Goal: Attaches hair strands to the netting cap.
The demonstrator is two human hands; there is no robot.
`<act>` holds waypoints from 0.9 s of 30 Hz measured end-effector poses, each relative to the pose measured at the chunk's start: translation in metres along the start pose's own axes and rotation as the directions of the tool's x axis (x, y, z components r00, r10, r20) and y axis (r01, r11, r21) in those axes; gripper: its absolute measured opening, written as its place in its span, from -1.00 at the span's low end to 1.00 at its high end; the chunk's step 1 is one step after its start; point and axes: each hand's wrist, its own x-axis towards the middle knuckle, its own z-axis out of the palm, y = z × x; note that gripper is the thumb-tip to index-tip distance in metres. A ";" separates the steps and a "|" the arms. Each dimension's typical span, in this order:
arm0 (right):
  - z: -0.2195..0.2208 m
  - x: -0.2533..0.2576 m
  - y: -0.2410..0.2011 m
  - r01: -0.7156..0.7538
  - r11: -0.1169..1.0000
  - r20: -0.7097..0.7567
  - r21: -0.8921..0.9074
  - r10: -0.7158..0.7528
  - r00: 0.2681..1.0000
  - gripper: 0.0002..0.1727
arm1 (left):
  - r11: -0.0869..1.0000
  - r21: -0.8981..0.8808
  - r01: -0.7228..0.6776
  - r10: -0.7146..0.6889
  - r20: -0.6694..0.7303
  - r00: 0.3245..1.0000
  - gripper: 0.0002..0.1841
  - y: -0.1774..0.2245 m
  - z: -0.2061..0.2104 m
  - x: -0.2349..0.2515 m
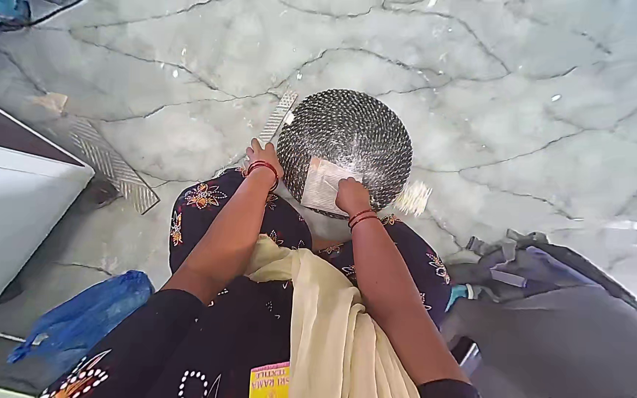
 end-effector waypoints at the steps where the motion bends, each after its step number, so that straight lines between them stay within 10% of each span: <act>1: -0.007 -0.004 0.002 -0.034 0.998 0.011 0.052 0.033 0.999 -0.61 | 0.999 -0.040 -0.027 0.025 -0.049 0.998 -0.12 0.001 -0.001 -0.002; 6: -0.032 -0.025 0.018 0.001 0.965 -0.069 0.261 0.017 0.997 -0.69 | 0.902 -0.080 -0.425 0.407 -0.174 0.897 -0.17 0.018 0.005 -0.032; 9: -0.032 -0.015 0.013 0.120 0.959 -0.092 0.256 -0.100 0.991 -0.72 | 0.785 0.064 -0.617 0.616 0.030 0.787 -0.34 0.023 0.020 -0.030; 19: -0.016 0.016 0.013 0.108 0.959 -0.148 0.263 -0.070 0.987 -0.68 | 0.826 0.310 -0.472 0.339 0.396 0.853 -0.67 0.041 0.058 0.001; 27: -0.013 -0.001 0.016 -0.407 0.872 0.099 0.273 0.395 0.913 -0.22 | 0.870 0.284 -0.404 0.272 0.406 0.872 -0.68 0.039 0.056 0.003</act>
